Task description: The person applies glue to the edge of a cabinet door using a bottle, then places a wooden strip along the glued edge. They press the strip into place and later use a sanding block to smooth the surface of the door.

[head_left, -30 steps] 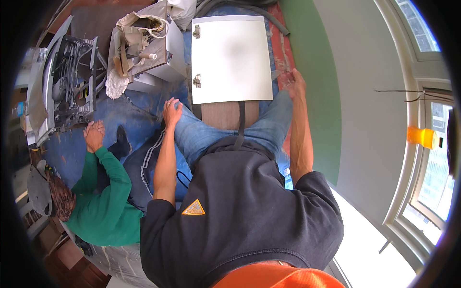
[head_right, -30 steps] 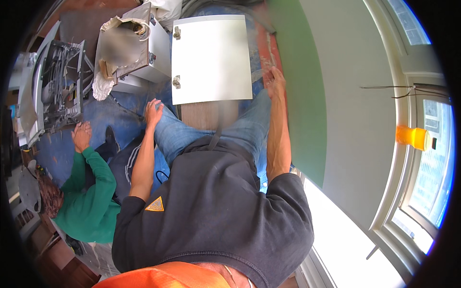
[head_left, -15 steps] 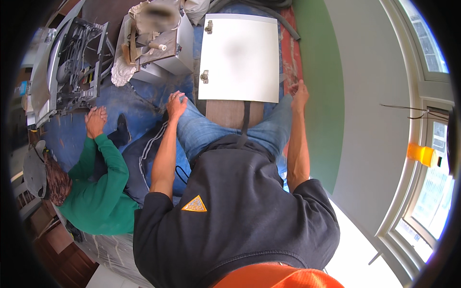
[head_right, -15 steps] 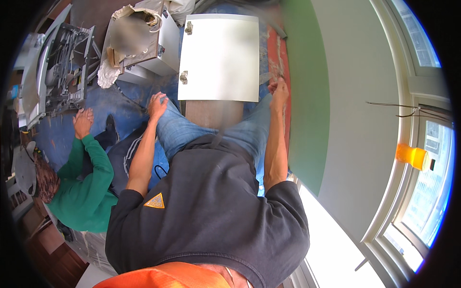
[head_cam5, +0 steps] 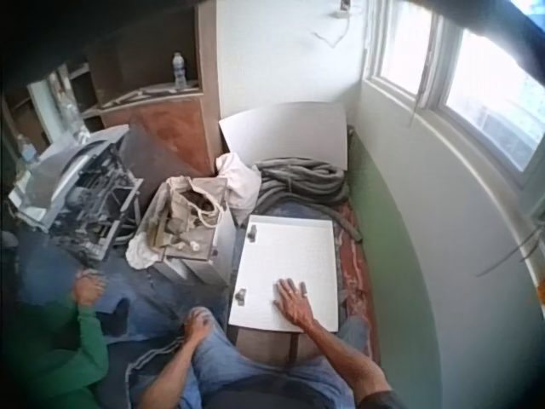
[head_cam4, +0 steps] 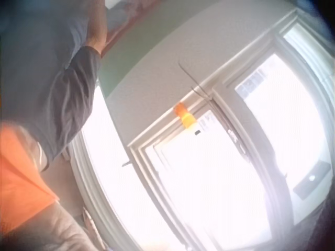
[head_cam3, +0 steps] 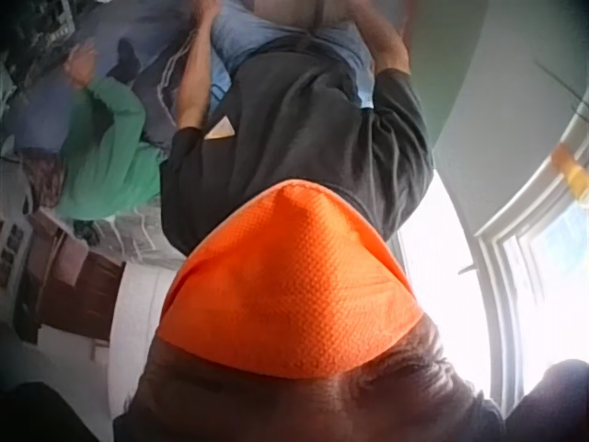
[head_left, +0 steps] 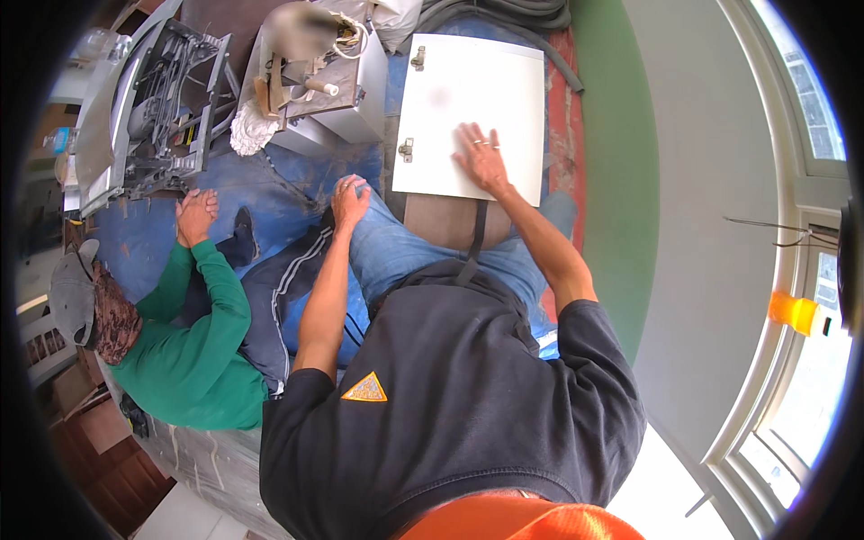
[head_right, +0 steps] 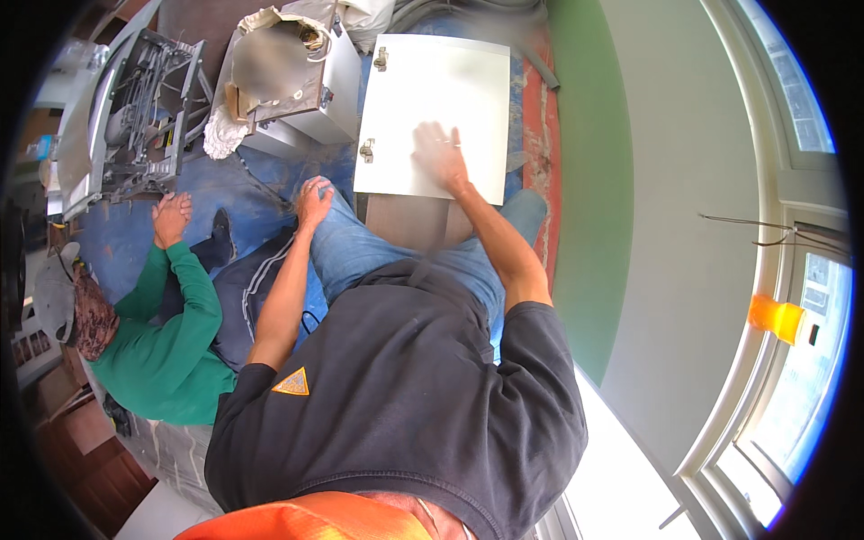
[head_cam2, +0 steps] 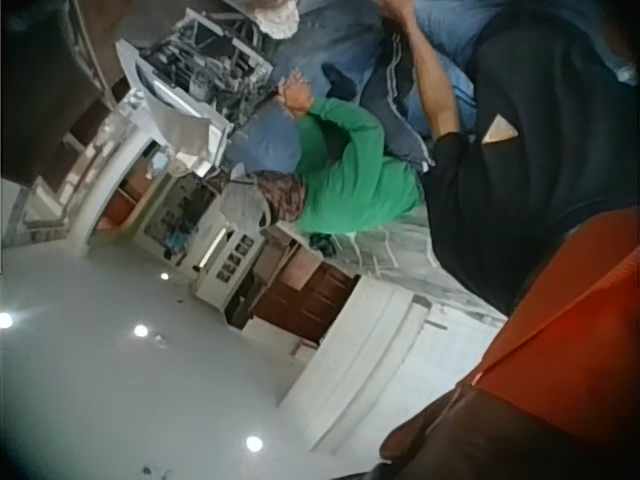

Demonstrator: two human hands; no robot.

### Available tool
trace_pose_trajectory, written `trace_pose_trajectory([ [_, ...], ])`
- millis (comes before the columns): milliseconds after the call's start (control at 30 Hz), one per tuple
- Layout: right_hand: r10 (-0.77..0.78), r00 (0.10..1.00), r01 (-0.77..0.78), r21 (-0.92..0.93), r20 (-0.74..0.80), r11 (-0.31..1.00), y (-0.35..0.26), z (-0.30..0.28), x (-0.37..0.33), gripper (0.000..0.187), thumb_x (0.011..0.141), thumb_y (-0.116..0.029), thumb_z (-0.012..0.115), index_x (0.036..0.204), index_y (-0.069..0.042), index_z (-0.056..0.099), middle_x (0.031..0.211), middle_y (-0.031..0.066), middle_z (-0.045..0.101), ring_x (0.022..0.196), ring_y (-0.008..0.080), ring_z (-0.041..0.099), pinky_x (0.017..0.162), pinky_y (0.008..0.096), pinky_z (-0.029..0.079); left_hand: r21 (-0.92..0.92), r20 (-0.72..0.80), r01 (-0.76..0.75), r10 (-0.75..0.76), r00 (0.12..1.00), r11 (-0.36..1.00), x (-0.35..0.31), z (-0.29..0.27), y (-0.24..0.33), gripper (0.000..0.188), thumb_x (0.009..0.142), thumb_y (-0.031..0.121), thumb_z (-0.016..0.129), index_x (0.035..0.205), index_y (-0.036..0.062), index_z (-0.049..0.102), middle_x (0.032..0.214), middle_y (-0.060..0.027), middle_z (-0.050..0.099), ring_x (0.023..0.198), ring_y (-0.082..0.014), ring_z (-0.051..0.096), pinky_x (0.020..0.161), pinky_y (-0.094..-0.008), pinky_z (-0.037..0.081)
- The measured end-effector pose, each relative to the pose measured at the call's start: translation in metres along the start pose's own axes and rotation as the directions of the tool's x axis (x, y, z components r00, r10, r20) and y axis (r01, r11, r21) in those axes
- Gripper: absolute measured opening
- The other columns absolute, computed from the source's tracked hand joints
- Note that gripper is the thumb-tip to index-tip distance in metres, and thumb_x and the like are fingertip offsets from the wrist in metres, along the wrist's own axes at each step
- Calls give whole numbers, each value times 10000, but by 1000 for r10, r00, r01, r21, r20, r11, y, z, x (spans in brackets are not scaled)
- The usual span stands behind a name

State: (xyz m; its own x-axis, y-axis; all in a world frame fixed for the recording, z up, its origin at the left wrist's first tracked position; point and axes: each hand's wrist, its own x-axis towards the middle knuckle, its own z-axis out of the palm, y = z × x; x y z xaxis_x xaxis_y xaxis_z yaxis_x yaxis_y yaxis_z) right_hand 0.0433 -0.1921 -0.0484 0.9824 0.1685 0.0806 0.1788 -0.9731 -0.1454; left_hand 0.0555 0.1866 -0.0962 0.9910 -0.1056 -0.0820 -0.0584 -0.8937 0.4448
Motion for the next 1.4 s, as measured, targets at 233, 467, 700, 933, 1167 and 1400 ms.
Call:
trace_pose_trajectory([
  [233, 698, 688, -676, 175, -198, 716, 131, -17, -51, 689, 1027, -494, 502, 1548, -55, 400, 1628, 182, 358, 1522, 364, 295, 1210, 648, 188, -5, 12, 22, -22, 1000, 1000, 2, 2, 4, 295, 917, 319, 686, 1168, 174, 742, 1443, -33, 600, 1425, -298, 441, 1135, -515, 371],
  [467, 339, 917, -316, 136, -209, 939, 39, -12, -62, 782, 982, -538, 590, 1580, -92, 354, 1651, 145, 328, 1560, 327, 220, 1231, 644, 128, 3, -1, 2, -2, 1000, 1000, 8, 11, 4, 298, 924, 340, 684, 1180, 197, 729, 1451, -11, 592, 1432, -289, 436, 1144, -546, 354],
  [700, 431, 876, -420, 98, -214, 902, 54, 1, -62, 706, 992, -464, 588, 1574, -130, 369, 1642, 142, 342, 1543, 348, 253, 1202, 706, 106, -43, -38, -8, 6, 999, 999, 1, 0, -5, 282, 918, 322, 688, 1157, 187, 752, 1456, -23, 596, 1440, -308, 430, 1147, -527, 361],
  [933, 744, 611, -707, 237, -270, 667, 152, -26, -139, 620, 1002, -313, 583, 1524, -27, 411, 1569, 228, 415, 1490, 394, 342, 1201, 640, 209, -43, -28, 21, -23, 999, 999, 7, 7, 7, 259, 918, 292, 688, 1137, 170, 752, 1401, -42, 634, 1399, -307, 476, 1145, -494, 377],
  [1167, 803, 589, -696, 451, -86, 559, 130, 3, -186, 576, 994, -270, 580, 1451, 65, 475, 1481, 313, 484, 1421, 439, 420, 1176, 484, 328, -47, -44, -2, 0, 999, 999, 4, -1, 7, 245, 913, 269, 697, 1120, 154, 758, 1360, -57, 659, 1366, -313, 507, 1146, -459, 387],
  [1400, 624, 731, -554, 294, -275, 779, 98, -24, -128, 558, 1013, -286, 576, 1479, 3, 475, 1509, 248, 492, 1436, 387, 424, 1179, 540, 312, -37, -58, -16, 14, 998, 999, 5, 2, 7, 263, 914, 288, 694, 1135, 161, 759, 1373, -56, 651, 1376, -311, 497, 1149, -458, 383],
])
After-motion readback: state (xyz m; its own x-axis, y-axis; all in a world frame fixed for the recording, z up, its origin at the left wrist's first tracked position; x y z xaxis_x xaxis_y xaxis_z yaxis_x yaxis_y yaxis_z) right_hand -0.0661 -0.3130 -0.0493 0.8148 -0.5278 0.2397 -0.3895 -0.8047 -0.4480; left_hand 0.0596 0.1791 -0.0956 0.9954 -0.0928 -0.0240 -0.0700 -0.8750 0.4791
